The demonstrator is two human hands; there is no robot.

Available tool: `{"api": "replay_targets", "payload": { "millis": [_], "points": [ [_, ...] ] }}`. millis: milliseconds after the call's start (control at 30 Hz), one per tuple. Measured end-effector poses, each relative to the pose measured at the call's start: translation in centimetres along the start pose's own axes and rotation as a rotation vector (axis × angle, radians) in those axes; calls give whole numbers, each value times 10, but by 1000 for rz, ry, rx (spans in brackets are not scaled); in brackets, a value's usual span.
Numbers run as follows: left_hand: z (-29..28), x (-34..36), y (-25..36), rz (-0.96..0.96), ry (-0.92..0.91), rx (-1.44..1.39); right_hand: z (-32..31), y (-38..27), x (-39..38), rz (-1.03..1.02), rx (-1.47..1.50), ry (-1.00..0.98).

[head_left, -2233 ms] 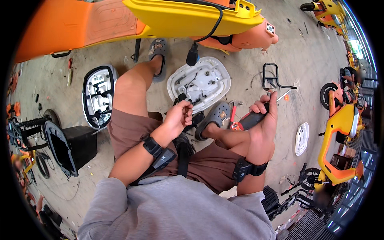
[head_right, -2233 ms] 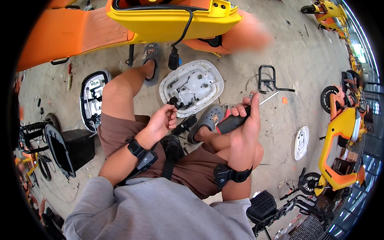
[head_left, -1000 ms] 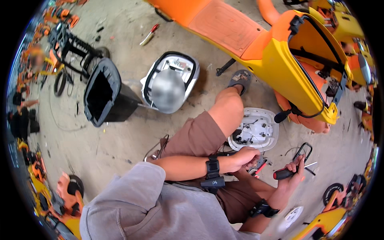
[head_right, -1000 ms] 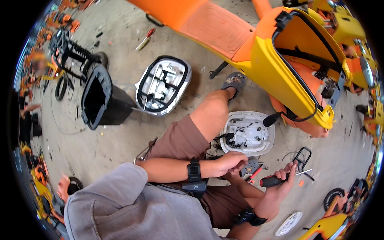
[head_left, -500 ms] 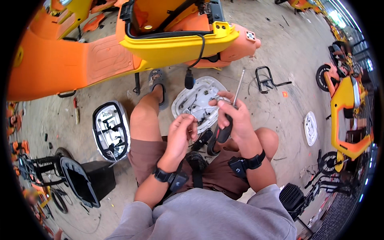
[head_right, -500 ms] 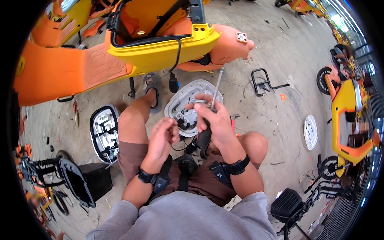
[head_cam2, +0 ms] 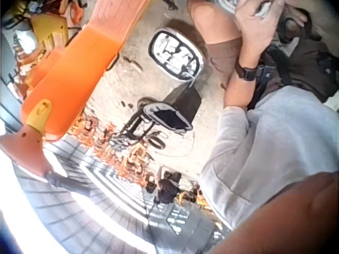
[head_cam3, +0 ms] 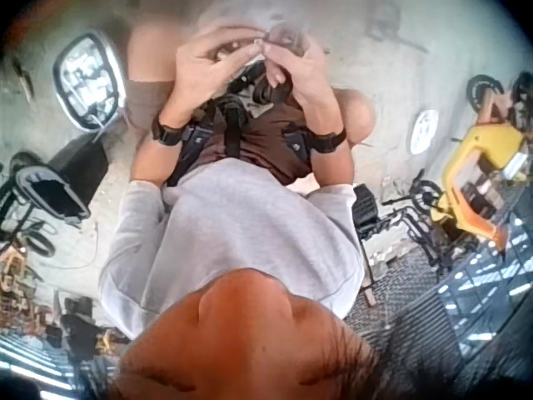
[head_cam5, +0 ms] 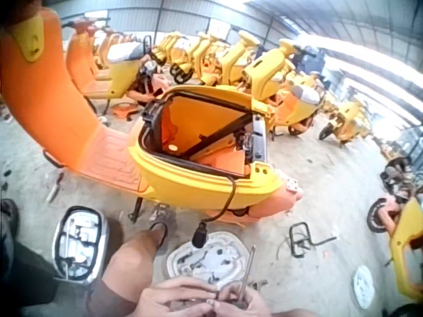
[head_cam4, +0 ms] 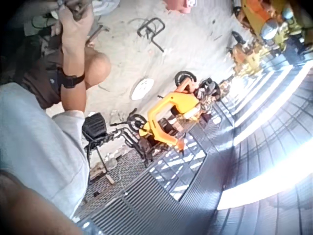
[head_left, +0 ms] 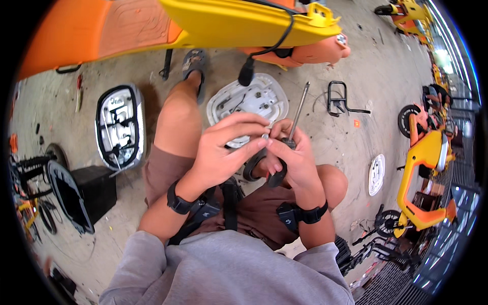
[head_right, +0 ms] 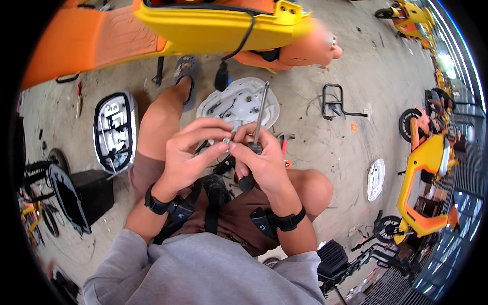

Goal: The person disassembles a scooter control housing by removing screws with a screwdriver and then uses a power drill on the internal components.

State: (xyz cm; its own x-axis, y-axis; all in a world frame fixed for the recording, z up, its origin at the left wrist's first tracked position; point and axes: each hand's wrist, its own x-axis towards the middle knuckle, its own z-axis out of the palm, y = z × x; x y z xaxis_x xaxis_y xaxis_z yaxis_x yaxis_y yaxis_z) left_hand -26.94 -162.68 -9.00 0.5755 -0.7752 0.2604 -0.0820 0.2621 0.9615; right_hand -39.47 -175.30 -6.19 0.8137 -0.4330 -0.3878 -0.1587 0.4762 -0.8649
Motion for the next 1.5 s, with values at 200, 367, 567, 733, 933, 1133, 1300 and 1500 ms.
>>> {"api": "replay_targets", "payload": {
  "millis": [200, 367, 567, 733, 933, 1133, 1300, 1500],
  "points": [
    [-14, -8, -2, -133, 46, -94, -3, 7, -17, -409, -761, 31],
    [-34, -12, -1, -158, 106, -291, -9, 6, -25, -381, -851, -10],
    [-34, -5, 5, -146, 39, -375, -6, 6, -17, -650, -953, 71],
    [-40, -8, -1, -226, -25, -433, -5, 6, -17, -693, -1026, 37],
    [-36, -7, -2, -232, -42, -546, -7, 7, -18, -736, -1035, 46],
    [-33, -7, -11, -201, -45, -581, -9, 12, -19, -723, -1082, 78],
    [-33, -4, -10, -210, -89, -579, -9, 14, -18, -693, -1063, 100],
    [-34, -7, -9, -243, -51, -581, -7, 14, -18, -744, -1104, 110]
  ]
}}
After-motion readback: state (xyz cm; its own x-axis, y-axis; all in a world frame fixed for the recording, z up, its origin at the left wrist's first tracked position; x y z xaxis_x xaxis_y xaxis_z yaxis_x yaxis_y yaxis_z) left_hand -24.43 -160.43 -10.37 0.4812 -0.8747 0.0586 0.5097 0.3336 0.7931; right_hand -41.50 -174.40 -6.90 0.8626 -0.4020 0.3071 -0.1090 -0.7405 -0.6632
